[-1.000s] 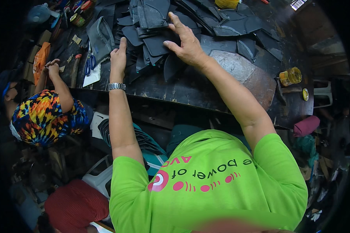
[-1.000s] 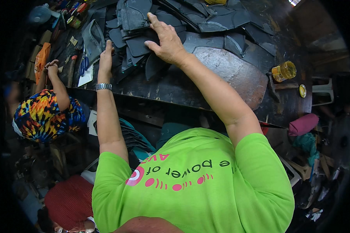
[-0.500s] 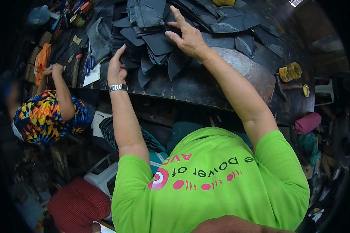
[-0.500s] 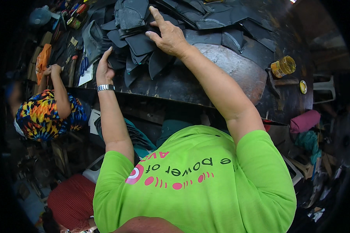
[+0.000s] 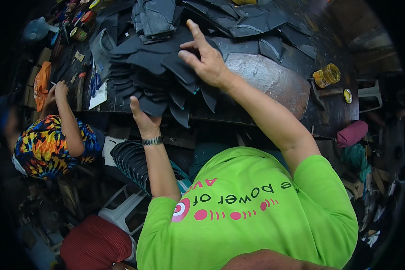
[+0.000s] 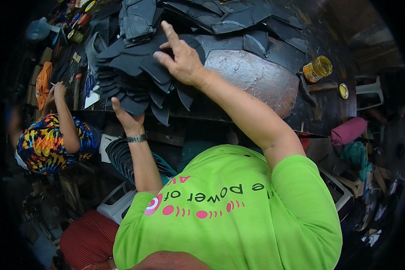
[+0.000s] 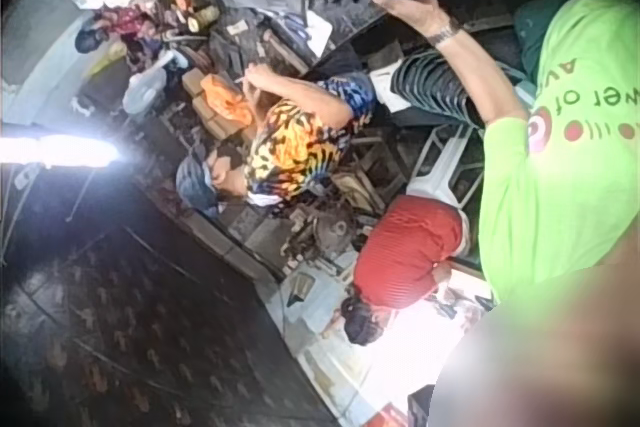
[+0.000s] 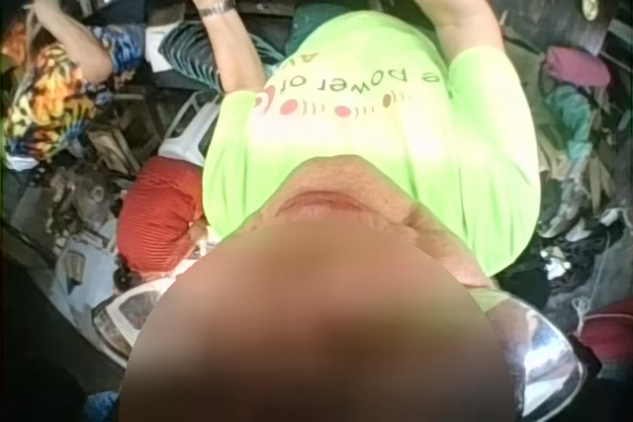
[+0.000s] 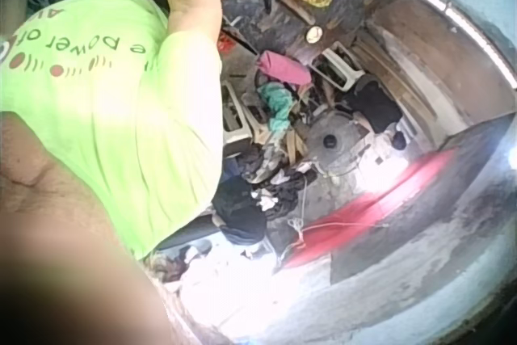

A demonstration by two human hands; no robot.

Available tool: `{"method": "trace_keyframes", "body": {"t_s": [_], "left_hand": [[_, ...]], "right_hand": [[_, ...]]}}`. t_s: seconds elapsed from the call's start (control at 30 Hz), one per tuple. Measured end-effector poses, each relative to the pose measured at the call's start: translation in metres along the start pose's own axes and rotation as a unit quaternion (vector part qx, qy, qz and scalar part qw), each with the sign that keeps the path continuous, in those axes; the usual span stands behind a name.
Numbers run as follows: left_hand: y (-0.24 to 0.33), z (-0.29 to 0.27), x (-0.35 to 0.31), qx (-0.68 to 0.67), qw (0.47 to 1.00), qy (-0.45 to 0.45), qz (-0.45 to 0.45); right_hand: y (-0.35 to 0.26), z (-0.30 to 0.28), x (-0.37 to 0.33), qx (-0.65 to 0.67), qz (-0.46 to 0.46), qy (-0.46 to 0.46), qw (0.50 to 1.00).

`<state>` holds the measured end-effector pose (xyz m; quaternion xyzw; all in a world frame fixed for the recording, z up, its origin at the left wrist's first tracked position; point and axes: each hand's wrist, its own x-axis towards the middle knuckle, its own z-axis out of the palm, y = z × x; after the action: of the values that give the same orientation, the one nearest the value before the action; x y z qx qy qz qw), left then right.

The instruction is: The person applies a viscous adhesive from a jar to the edges of a black shoe-like object and then to several teal helmet fragments. They repeatedly dip fingers into the jar, spread the substance along seams, and reposition the pieces on a cluttered workbench.

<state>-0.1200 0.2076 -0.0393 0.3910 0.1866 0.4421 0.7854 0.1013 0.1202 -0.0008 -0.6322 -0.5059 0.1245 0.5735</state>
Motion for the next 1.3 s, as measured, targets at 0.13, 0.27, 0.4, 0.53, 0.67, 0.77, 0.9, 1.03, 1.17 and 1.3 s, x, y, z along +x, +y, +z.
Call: {"method": "trace_keyframes", "body": {"t_s": [0.13,0.27,0.4,0.53,0.67,0.77,0.9,1.03,1.17,1.3], "left_hand": [[0.007,-0.011,-0.037,0.016,0.999,0.029,0.031],[0.009,-0.042,-0.057,0.01,0.99,-0.126,0.068],[-0.007,-0.09,-0.059,0.751,0.612,-0.098,0.227],[-0.015,-0.131,-0.048,0.821,0.481,-0.158,0.265],[-0.05,-0.141,-0.047,0.775,0.538,-0.129,0.306],[-0.067,-0.126,-0.047,0.82,0.476,-0.144,0.283],[-0.055,-0.05,-0.063,0.673,0.703,-0.043,0.227],[-0.012,0.071,-0.081,0.503,0.801,-0.059,0.319],[0.013,0.16,-0.066,0.528,0.779,-0.125,0.315],[-0.031,0.199,-0.032,0.682,0.679,-0.18,0.202]], "right_hand": [[-0.027,0.008,-0.014,-0.026,-0.06,0.01,0.998],[-0.04,0.009,-0.02,-0.034,-0.022,-0.027,0.999],[-0.046,0.015,-0.033,-0.039,-0.065,-0.019,0.997],[-0.052,0.016,-0.044,-0.028,-0.047,-0.044,0.998],[-0.056,-0.003,-0.055,0.044,-0.029,-0.08,0.995],[-0.063,-0.012,-0.069,0.159,-0.006,-0.074,0.984],[-0.08,-0.031,-0.099,0.298,0.02,-0.021,0.954],[-0.087,-0.062,-0.126,0.26,0.001,0.061,0.964],[-0.039,-0.094,-0.127,0.42,0.073,0.059,0.903],[0.022,-0.112,-0.135,0.624,0.166,0.056,0.761]]}}
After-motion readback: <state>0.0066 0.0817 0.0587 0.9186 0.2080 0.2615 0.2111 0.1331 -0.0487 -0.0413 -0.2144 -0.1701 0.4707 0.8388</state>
